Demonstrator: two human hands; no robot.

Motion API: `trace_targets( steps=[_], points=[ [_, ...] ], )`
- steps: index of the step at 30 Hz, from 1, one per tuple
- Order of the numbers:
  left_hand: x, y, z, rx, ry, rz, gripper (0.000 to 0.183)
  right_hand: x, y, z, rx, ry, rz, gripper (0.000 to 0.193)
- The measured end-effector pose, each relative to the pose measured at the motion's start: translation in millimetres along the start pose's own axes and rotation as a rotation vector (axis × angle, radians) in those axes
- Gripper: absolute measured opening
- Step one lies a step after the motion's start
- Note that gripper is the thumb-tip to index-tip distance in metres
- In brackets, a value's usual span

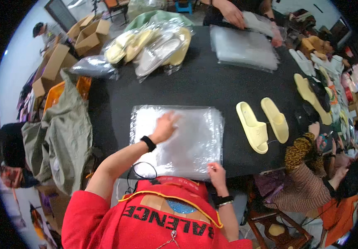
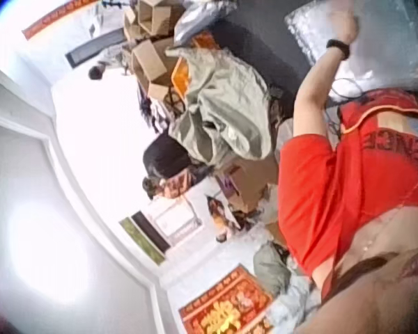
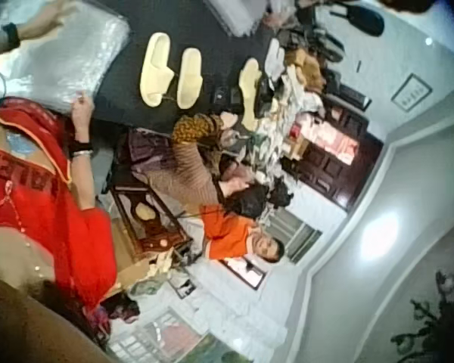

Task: The recorder is packing various colors and styles of sandals and shoes into plastic bags at a central manufacturing table.

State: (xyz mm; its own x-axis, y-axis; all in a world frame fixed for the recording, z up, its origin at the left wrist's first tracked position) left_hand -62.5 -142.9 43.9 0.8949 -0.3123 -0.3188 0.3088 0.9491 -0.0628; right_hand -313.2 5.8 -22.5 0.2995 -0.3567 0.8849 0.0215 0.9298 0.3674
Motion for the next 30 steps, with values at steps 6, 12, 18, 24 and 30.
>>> trace_targets(
  steps=[6, 12, 18, 24, 30],
  points=[
    [147, 116, 31, -0.096, 0.083, 0.546, 0.058, 9, -5, 22, 0.020, -0.037, -0.013, 0.017],
    [133, 152, -13, 0.035, 0.119, 0.618, 0.063, -12, -10, 26, 0.031, 0.058, -0.058, 0.018],
    [121, 156, -5, 0.007, 0.073, 0.624, 0.064, 40, -4, 40, -0.251, 0.587, 0.225, 0.057],
    [138, 161, -4, -0.095, 0.265, 0.723, 0.065, 13, -47, 4, -0.086, 0.286, 0.153, 0.069],
    [156, 169, -5, -0.172, 0.451, 0.828, 0.066, 18, -43, -1, -0.156, 0.530, -0.016, 0.063]
  ],
)
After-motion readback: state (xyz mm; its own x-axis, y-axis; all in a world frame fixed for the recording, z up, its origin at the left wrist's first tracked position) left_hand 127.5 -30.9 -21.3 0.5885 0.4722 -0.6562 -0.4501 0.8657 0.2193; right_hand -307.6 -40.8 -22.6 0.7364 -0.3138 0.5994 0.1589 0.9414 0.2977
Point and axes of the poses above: each hand's wrist, its own y-axis away from the middle knuckle, its own z-axis out of the back of the hand, x = y × z, the point moved 10 cm from there along -y, towards the middle knuckle, and after that the axes turned 5 degrees about -y, right-handed, at the moved point
